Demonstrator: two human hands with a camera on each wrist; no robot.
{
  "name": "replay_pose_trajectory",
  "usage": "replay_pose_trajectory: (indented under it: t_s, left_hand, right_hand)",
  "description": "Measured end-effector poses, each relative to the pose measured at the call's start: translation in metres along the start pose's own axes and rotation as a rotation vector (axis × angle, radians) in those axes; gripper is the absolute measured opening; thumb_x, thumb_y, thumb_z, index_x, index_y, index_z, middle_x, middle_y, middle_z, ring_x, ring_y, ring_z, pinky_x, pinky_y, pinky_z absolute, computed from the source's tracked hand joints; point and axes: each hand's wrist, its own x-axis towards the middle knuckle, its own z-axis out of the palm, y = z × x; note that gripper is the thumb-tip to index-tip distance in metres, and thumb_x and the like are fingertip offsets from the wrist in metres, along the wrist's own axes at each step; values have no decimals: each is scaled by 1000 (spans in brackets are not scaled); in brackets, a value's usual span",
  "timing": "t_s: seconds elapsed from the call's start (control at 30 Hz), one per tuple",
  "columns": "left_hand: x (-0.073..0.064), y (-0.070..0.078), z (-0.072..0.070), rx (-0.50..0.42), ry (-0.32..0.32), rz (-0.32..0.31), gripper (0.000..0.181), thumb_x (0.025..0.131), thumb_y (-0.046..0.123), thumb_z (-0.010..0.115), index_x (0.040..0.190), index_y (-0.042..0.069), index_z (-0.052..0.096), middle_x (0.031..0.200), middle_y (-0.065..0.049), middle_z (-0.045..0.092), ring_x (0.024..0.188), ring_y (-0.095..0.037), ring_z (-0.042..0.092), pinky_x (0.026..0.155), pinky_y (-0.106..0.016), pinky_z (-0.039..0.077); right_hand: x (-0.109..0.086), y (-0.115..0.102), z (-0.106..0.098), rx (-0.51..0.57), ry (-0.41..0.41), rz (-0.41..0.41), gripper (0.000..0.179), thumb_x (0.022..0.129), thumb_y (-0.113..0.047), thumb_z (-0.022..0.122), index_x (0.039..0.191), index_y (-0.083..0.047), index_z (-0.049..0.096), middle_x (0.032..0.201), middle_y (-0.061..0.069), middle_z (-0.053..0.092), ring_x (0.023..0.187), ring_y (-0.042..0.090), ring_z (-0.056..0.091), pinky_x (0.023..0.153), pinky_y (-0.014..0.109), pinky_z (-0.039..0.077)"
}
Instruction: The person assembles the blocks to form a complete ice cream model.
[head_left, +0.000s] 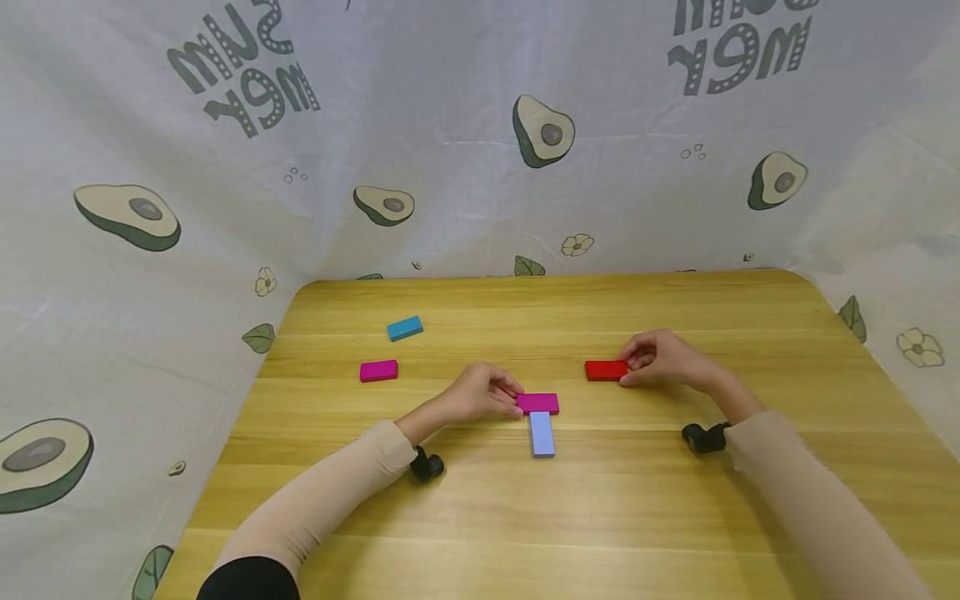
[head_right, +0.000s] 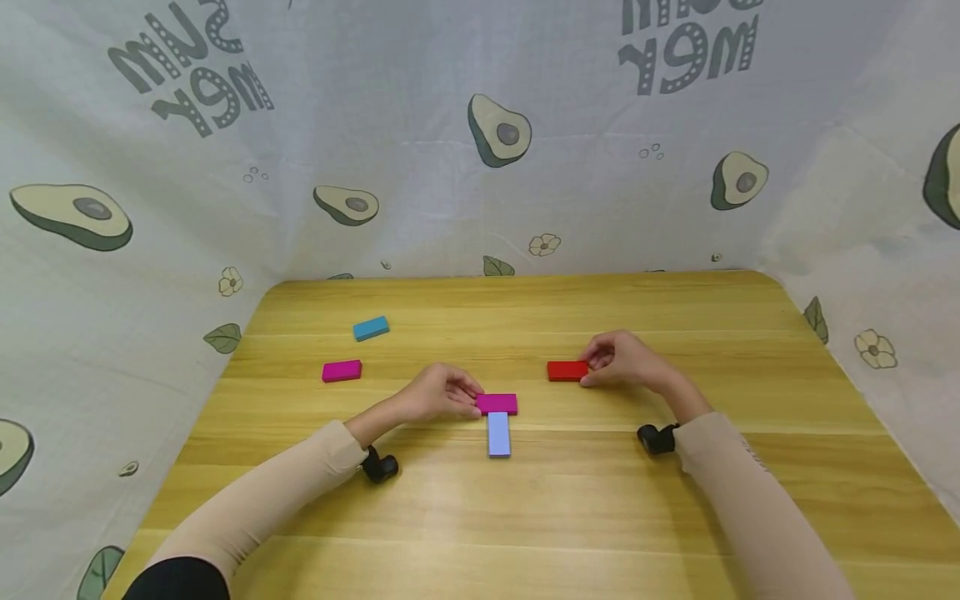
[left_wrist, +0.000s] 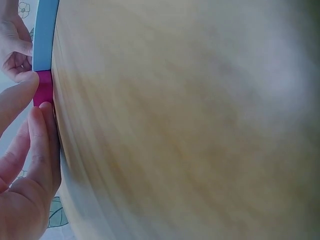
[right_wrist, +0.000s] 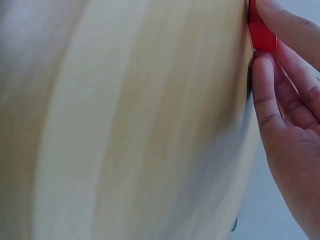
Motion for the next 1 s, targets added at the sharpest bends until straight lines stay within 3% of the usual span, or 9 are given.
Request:
replay_pose_trajectory:
  t_s: [1.0]
  left_hand:
    - [-1,3,-1,19,-3,-3,24,83,-1,80,104,-6,71,97,-10,71,82,-13,69,75,-23,58]
  right_hand:
    - [12,-10,20,23,-41,-64,33,78,-3,85,103,9,67,91,14,63,80,19,58,70,21,53]
